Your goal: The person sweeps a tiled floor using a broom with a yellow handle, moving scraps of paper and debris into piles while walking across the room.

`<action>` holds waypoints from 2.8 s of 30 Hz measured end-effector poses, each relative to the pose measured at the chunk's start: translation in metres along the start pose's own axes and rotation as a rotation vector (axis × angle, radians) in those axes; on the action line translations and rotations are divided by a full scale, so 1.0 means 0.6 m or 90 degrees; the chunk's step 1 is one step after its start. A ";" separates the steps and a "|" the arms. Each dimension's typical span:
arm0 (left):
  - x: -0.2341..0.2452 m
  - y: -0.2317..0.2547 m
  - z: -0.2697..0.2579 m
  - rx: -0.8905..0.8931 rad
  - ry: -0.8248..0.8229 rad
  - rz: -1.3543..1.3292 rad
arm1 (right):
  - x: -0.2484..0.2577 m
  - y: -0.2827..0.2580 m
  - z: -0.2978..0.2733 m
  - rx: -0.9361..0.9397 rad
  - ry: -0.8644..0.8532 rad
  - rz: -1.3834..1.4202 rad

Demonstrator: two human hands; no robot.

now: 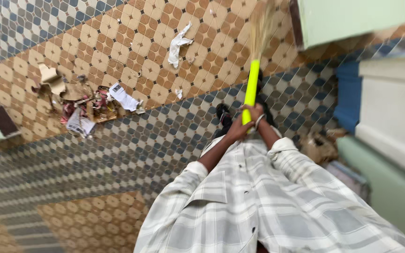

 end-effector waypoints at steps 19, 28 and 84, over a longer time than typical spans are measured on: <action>0.049 0.267 0.167 -0.133 0.487 0.031 | -0.198 -0.320 0.207 0.211 -0.327 -0.104; -0.055 0.153 0.087 0.074 0.430 -0.005 | -0.110 -0.288 0.119 0.288 -0.416 -0.399; -0.213 0.282 0.199 0.053 0.372 -1.002 | 0.051 -0.382 0.216 0.034 -0.457 -0.498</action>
Point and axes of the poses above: each hand's wrist, its own z-axis towards the middle knuckle, its own x-axis out of the back of the hand, y = z × x, the point moved 8 cm from there along z, towards the middle knuckle, and after that the axes turned 14 degrees about y, right-handed, at the moved point
